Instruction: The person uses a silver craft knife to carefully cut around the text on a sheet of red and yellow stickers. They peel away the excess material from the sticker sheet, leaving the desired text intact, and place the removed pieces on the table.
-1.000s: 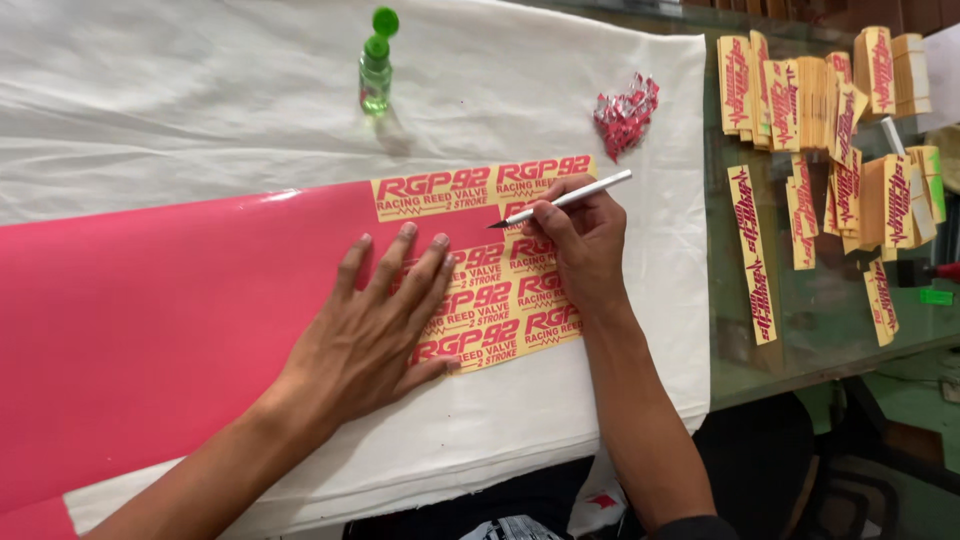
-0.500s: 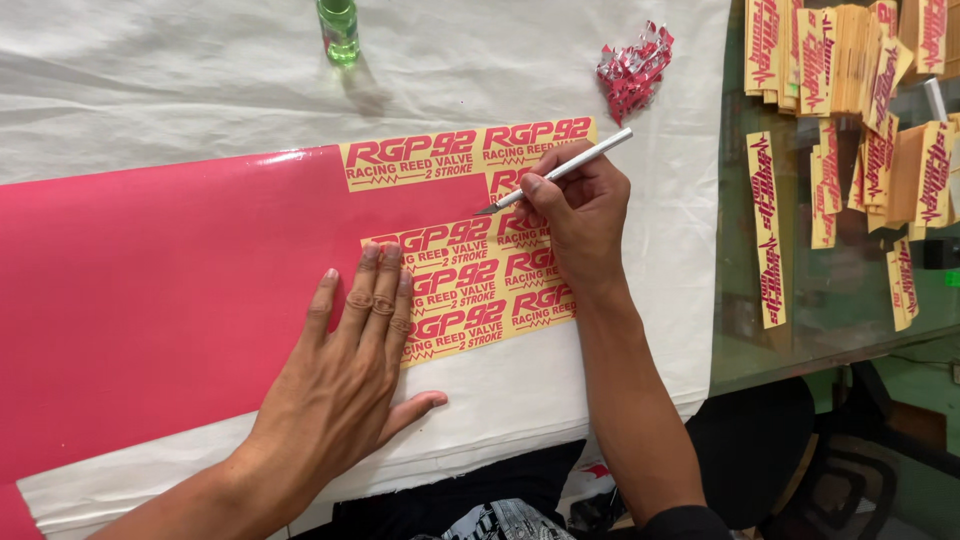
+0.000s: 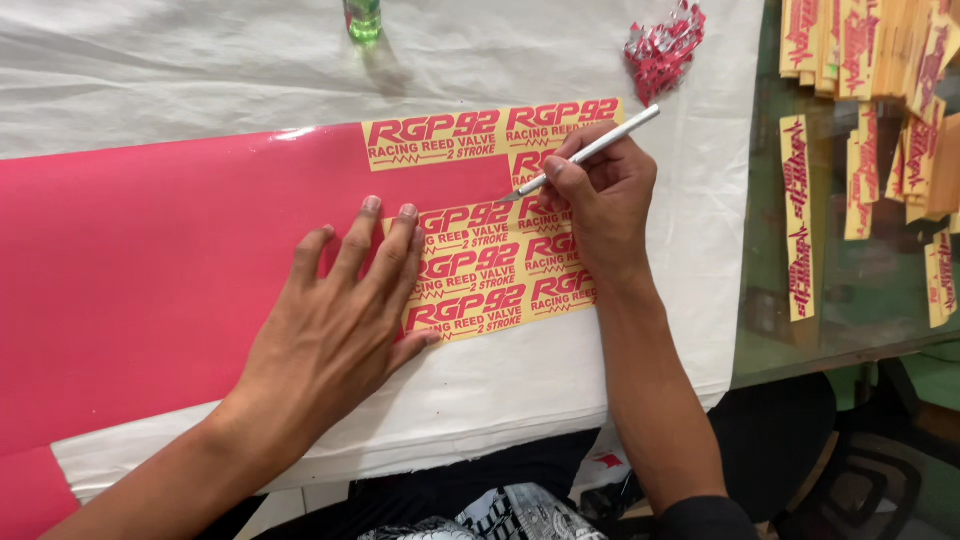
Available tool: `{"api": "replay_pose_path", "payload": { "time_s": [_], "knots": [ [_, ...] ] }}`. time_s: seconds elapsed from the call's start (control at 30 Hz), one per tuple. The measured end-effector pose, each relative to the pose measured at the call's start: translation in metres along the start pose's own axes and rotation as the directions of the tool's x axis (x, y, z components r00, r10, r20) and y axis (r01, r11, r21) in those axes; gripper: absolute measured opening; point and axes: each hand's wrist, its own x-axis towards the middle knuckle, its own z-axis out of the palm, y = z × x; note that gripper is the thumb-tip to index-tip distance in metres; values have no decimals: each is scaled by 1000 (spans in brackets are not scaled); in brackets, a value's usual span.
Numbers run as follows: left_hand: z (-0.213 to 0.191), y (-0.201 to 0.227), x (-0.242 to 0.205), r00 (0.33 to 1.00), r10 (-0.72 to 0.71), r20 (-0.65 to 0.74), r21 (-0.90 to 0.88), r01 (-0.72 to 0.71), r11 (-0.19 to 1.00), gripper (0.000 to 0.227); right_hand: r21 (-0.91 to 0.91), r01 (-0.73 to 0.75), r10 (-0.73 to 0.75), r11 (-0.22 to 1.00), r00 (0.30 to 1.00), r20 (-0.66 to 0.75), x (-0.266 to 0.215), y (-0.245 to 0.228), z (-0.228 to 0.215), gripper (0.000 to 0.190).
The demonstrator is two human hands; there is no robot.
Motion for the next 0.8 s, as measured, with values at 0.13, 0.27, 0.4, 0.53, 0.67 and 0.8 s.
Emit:
{"api": "replay_pose_path", "payload": {
  "time_s": [0.13, 0.27, 0.4, 0.53, 0.67, 0.8],
  "knots": [
    [1, -3, 4, 997, -10, -73, -19, 9, 1000, 82, -8, 0, 0, 1000, 1000, 12, 3, -3, 2, 9],
    [9, 4, 5, 985, -13, -175, -121, -9, 993, 70, -70, -2, 5, 998, 999, 44, -1, -3, 1, 10],
    [14, -1, 10, 977, 18, -213, -104, -41, 994, 56, -75, 3, -1, 997, 999, 32, -1, -4, 2, 10],
    [16, -4, 12, 966, 59, -253, -3, -62, 998, 61, -58, 56, -54, 997, 998, 39, 1, 0, 3, 9],
    [22, -7, 10, 932, 41, -361, -107, -85, 991, 62, -48, 32, -30, 998, 999, 37, 0, 0, 2, 10],
    [26, -7, 10, 935, 43, -351, -301, -156, 941, 55, -51, 40, -38, 998, 998, 52, -2, -5, 3, 9]
  ]
}}
